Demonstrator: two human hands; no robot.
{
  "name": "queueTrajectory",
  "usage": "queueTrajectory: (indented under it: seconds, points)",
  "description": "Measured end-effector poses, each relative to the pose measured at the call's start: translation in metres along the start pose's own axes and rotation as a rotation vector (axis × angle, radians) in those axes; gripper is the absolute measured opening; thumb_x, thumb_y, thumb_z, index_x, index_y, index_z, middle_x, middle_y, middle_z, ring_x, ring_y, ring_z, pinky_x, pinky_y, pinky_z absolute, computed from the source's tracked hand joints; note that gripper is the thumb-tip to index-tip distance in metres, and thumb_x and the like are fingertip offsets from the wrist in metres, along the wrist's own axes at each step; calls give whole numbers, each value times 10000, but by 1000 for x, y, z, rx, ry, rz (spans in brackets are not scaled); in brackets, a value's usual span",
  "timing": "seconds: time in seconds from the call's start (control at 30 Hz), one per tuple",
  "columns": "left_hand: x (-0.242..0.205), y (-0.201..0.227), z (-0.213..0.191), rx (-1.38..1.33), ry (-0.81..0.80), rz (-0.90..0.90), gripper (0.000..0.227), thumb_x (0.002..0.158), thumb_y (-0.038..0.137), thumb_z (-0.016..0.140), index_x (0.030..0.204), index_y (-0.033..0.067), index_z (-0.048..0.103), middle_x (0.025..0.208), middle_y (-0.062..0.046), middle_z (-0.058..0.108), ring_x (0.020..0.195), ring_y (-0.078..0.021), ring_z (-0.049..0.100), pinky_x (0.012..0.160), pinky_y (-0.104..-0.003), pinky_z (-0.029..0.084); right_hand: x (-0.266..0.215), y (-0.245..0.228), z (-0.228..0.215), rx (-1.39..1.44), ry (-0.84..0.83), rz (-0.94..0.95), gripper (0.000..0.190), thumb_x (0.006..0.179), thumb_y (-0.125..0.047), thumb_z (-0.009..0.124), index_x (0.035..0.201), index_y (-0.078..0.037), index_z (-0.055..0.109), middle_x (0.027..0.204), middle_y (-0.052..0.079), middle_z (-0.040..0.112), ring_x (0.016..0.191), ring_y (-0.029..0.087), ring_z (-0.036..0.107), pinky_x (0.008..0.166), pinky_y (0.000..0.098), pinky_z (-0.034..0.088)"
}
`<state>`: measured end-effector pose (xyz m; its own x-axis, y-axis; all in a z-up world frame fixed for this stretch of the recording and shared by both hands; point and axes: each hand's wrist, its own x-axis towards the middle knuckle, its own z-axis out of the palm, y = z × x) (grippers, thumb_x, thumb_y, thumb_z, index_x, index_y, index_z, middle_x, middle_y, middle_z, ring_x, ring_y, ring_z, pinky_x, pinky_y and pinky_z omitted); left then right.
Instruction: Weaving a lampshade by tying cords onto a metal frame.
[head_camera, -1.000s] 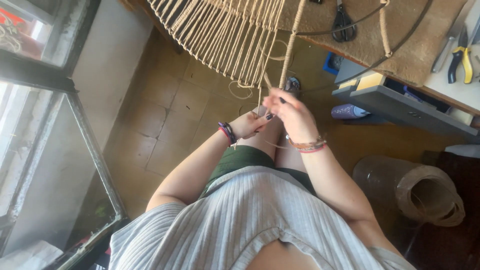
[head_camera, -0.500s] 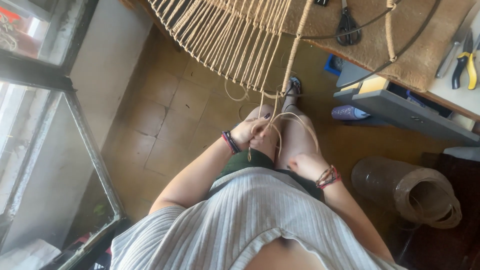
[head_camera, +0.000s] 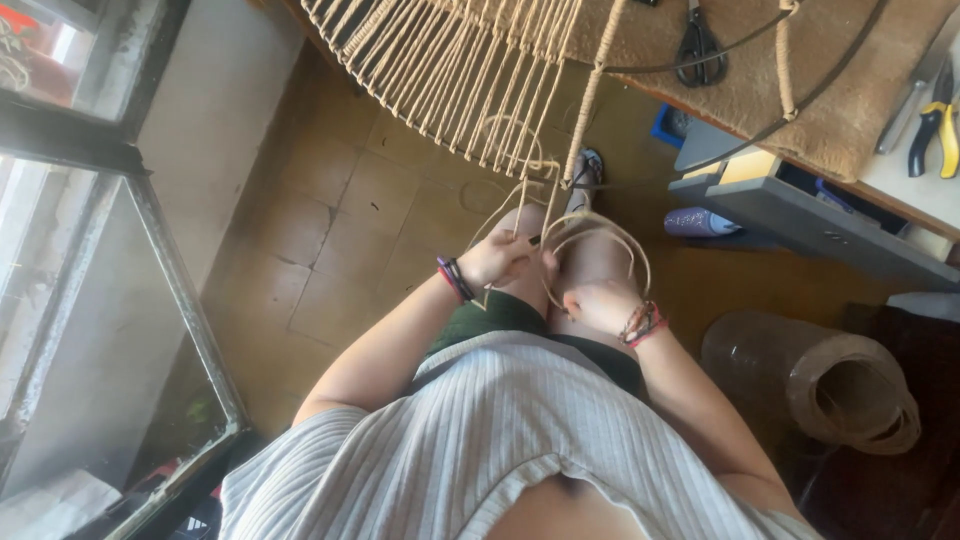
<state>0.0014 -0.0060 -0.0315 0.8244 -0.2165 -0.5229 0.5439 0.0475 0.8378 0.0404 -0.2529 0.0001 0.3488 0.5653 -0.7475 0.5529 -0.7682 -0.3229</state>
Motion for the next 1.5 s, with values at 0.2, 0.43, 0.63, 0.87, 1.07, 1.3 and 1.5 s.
queueTrajectory:
  seconds: [0.2, 0.43, 0.63, 0.87, 1.07, 1.3, 1.5]
  points:
    - [13, -12, -10, 261, -29, 45, 445, 907, 509, 669, 665, 139, 723, 556, -34, 626, 589, -189, 614, 594, -317, 517, -7, -25, -45, 690, 658, -339, 386, 901, -39, 624, 1283, -31, 681, 1001, 140, 735, 968, 268, 693, 894, 413, 549]
    - [3, 2, -5, 660, 146, 116, 257, 927, 424, 632, 887, 199, 748, 724, -53, 708, 768, -298, 728, 714, -406, 592, -32, -31, -37, 512, 642, -475, 171, 947, -105, 533, 997, -98, 696, 649, 7, 587, 630, 161, 594, 634, 292, 485]
    - [0, -3, -5, 26, -96, 17, 438, 1025, 395, 544, 667, 148, 593, 511, 29, 487, 454, -101, 464, 427, -229, 377, -14, -24, -15, 281, 354, -8, 232, 967, -172, 513, 1094, -123, 700, 1029, 159, 756, 1042, 370, 710, 955, 474, 545]
    - [27, -32, -16, 854, 162, 124, 337, 728, 548, 801, 805, 237, 696, 740, 59, 731, 762, -229, 747, 682, -374, 607, -13, -23, -37, 1227, 639, -791, 311, 1050, -99, 389, 1063, 113, 616, 507, -8, 424, 432, 80, 416, 414, 233, 387]
    - [-2, -15, 1, -494, -214, 42, 401, 1083, 390, 454, 923, 59, 616, 493, 22, 330, 314, -78, 298, 256, -220, 255, -26, -51, -28, 1370, 642, 159, 906, 622, 185, 594, 1472, -53, 391, 963, 197, 662, 490, 185, 569, 404, 292, 478]
    - [12, -10, -9, 639, 124, 151, 518, 823, 662, 718, 647, 176, 680, 588, -31, 675, 641, -277, 712, 608, -349, 570, -17, -48, -62, 1729, 440, -439, 632, 973, -524, 480, 1415, -87, 594, 1279, 118, 711, 1190, 214, 660, 1068, 330, 438]
    - [8, -18, -8, 621, 277, 248, 294, 839, 340, 690, 752, 59, 676, 664, -135, 697, 692, -363, 728, 608, -457, 583, -14, -28, -27, 697, 496, -481, 165, 932, -83, 640, 1008, -164, 762, 927, -10, 778, 1025, 209, 703, 1059, 356, 376]
